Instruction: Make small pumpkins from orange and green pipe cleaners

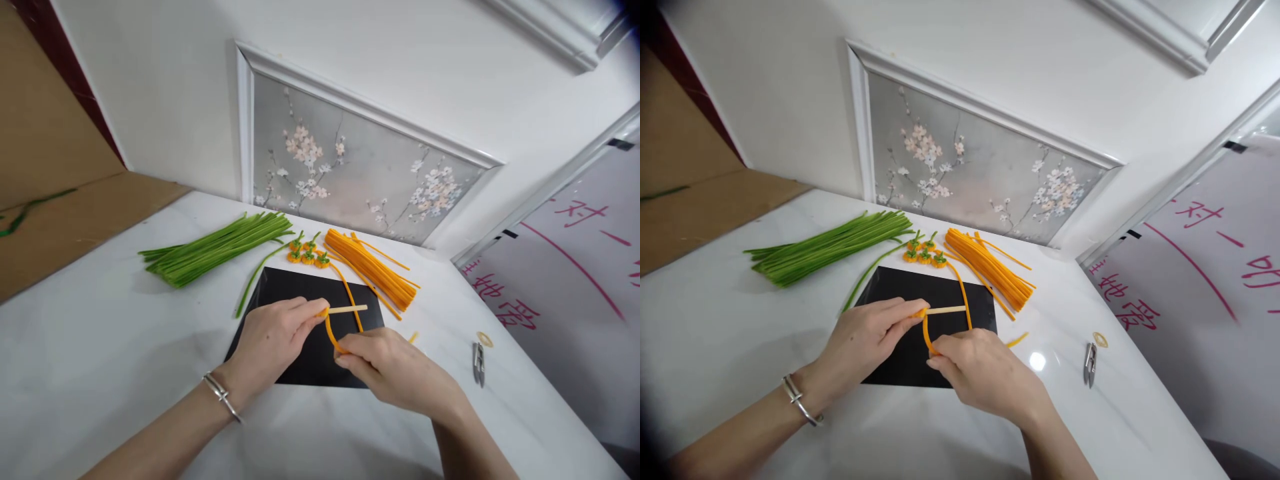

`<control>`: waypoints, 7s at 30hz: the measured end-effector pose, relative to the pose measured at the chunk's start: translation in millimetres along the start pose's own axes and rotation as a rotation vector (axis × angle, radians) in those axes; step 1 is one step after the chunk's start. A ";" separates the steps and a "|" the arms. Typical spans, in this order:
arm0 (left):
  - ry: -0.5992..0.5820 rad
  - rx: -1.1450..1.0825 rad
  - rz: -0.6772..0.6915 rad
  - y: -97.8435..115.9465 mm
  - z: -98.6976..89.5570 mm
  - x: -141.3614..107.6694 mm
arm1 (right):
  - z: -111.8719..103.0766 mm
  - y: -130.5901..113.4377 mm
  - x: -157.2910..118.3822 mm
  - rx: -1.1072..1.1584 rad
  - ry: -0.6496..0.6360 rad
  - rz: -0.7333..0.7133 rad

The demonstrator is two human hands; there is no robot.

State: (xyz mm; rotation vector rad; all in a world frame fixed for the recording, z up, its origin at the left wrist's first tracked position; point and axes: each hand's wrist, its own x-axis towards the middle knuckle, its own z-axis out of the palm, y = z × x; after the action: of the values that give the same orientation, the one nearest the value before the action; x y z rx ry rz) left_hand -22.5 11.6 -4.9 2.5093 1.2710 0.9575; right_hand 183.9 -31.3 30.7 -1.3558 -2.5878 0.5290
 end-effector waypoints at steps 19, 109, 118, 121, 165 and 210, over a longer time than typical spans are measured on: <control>-0.246 0.107 0.206 7.9 -0.6 1.0 | -12.0 7.9 -0.5 0.029 0.490 -0.024; 0.035 0.170 0.292 5.6 7.1 -3.0 | 5.2 42.4 22.2 -0.119 0.221 0.138; 0.109 0.150 0.221 4.0 8.8 -5.0 | 10.9 33.1 18.3 -0.166 0.127 0.088; 0.093 0.098 0.220 3.9 7.0 -4.6 | 12.7 30.4 18.7 -0.149 0.107 0.069; -0.137 -0.192 -0.127 -8.4 -17.4 9.5 | 30.1 -1.0 16.9 -0.176 0.326 0.112; -0.008 -0.090 0.077 1.7 -6.8 1.3 | 17.3 27.2 22.1 -0.128 0.260 0.021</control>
State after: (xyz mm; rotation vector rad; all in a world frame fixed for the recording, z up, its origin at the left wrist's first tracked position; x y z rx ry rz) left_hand -25.0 10.6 1.7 2.5063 1.1107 0.9969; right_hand 186.6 -2.9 4.0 -1.3887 -2.4326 0.1767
